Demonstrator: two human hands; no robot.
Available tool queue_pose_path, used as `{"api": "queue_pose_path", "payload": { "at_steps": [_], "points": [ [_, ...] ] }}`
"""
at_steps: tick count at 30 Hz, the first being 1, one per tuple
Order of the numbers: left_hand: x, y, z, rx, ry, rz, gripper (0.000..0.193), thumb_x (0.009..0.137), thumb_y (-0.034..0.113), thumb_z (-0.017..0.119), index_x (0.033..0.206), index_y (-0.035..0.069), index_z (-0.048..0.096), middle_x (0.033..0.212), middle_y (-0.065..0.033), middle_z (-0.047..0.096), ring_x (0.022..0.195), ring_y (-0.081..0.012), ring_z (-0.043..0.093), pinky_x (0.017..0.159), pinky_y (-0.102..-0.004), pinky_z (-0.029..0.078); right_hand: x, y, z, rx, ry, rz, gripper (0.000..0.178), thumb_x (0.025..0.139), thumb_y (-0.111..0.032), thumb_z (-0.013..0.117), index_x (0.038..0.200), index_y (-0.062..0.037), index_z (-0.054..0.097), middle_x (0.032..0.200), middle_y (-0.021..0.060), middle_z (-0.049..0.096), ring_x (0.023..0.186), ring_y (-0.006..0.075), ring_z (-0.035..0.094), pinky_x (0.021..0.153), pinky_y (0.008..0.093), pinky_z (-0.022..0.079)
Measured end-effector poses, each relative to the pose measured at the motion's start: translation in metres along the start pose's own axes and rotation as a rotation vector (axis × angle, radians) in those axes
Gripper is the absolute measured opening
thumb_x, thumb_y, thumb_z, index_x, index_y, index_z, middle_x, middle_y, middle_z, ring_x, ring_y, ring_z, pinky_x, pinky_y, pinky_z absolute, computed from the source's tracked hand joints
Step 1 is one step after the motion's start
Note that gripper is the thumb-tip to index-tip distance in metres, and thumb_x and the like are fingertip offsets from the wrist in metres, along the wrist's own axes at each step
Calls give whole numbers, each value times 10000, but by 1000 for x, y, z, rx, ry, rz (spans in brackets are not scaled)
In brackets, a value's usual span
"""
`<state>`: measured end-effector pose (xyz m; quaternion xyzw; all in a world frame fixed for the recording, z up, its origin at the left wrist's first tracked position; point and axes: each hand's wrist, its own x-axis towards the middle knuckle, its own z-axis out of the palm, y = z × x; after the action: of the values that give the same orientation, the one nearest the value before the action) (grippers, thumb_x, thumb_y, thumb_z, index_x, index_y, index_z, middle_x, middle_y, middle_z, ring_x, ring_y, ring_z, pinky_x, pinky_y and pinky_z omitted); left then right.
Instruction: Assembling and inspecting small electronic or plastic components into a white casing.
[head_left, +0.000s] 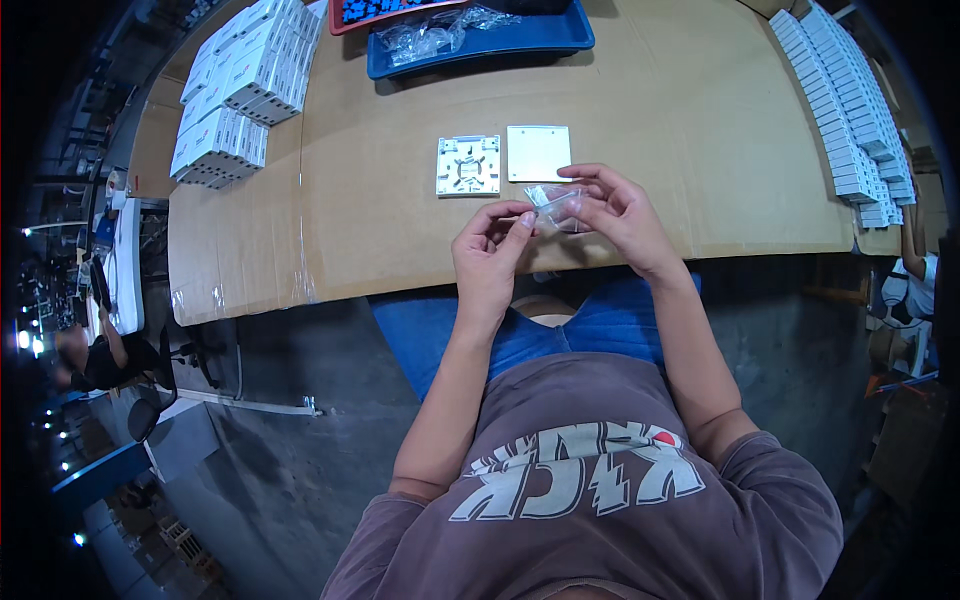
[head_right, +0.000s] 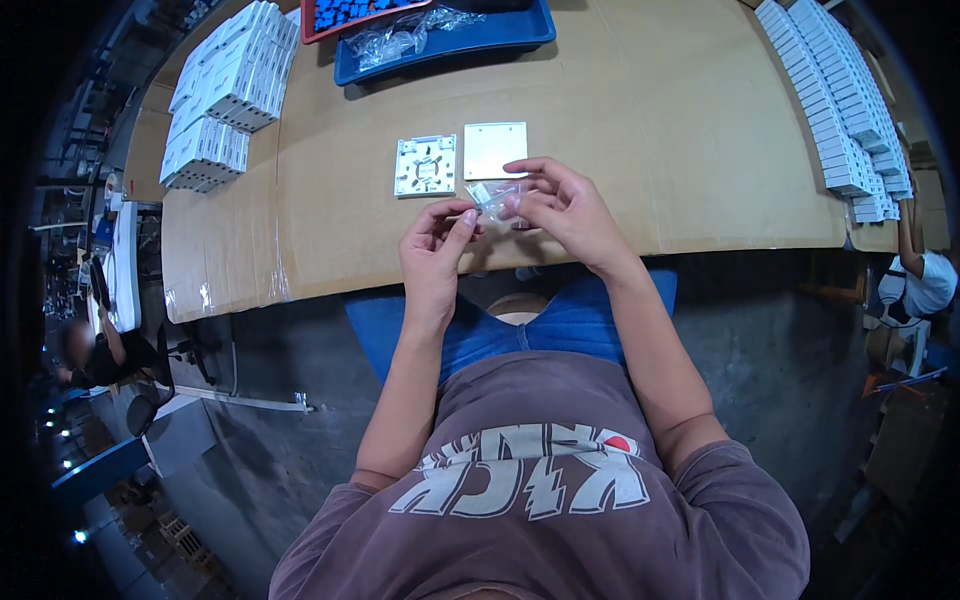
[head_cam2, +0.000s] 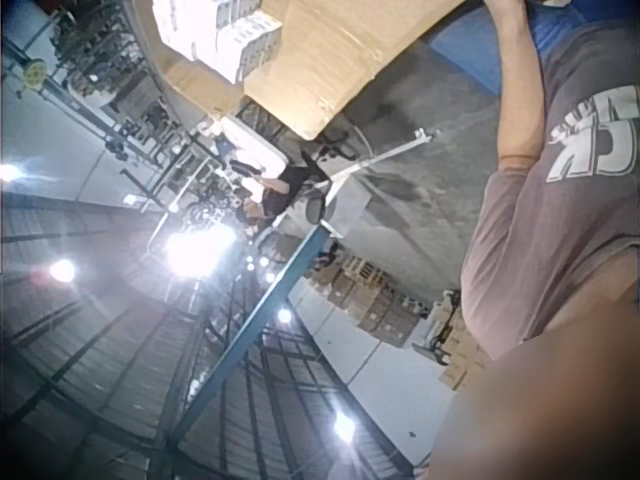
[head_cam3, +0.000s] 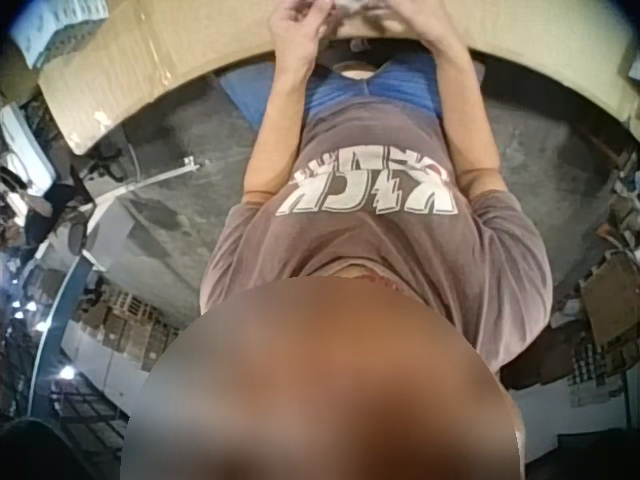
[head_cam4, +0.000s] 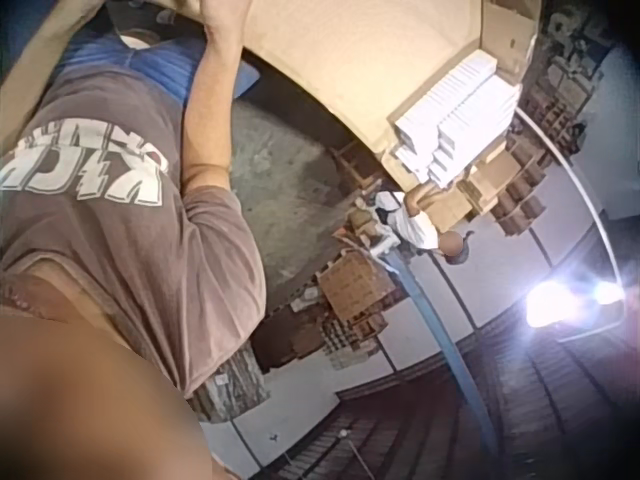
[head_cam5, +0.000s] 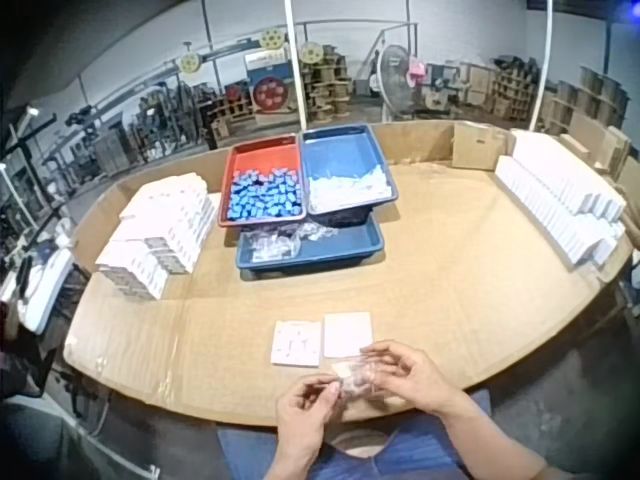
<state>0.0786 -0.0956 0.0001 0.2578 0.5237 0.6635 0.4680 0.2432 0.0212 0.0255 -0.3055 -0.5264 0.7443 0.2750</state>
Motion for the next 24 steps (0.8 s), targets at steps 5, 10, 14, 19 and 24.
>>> {"api": "queue_pose_path", "payload": {
  "at_steps": [5,10,14,19,24],
  "points": [
    [1,-7,1,19,10,46,194,1012,111,699,1163,-11,684,998,-44,706,886,-106,679,830,-238,546,0,9,7,68,-62,13,310,1005,-5,643,1310,39,609,1137,101,706,1011,152,716,884,297,607],
    [2,-2,2,-115,20,-86,209,1004,89,700,1186,-5,664,994,-44,702,868,-97,676,793,-229,536,3,15,2,-43,-99,-47,331,972,35,669,1298,39,616,1129,95,706,1044,144,699,906,288,588],
    [1,-4,-1,-157,17,-159,195,1003,86,697,1173,-6,667,994,-44,702,855,-92,671,777,-225,538,2,15,10,-13,-107,-95,339,959,43,680,1291,36,619,1116,91,708,1041,134,690,914,280,576],
    [0,-4,5,-118,-17,-107,191,997,74,700,1164,-5,653,986,-44,704,841,-90,664,766,-211,541,1,15,15,50,-105,-14,327,966,48,656,1290,26,621,1081,74,706,979,122,697,891,263,573],
    [2,-5,3,-33,38,6,206,988,27,692,1182,-8,633,1002,-27,679,879,-57,628,769,-188,510,4,19,10,38,-65,19,310,975,42,646,1284,20,626,1067,65,701,935,102,687,853,259,578]
  ]
}}
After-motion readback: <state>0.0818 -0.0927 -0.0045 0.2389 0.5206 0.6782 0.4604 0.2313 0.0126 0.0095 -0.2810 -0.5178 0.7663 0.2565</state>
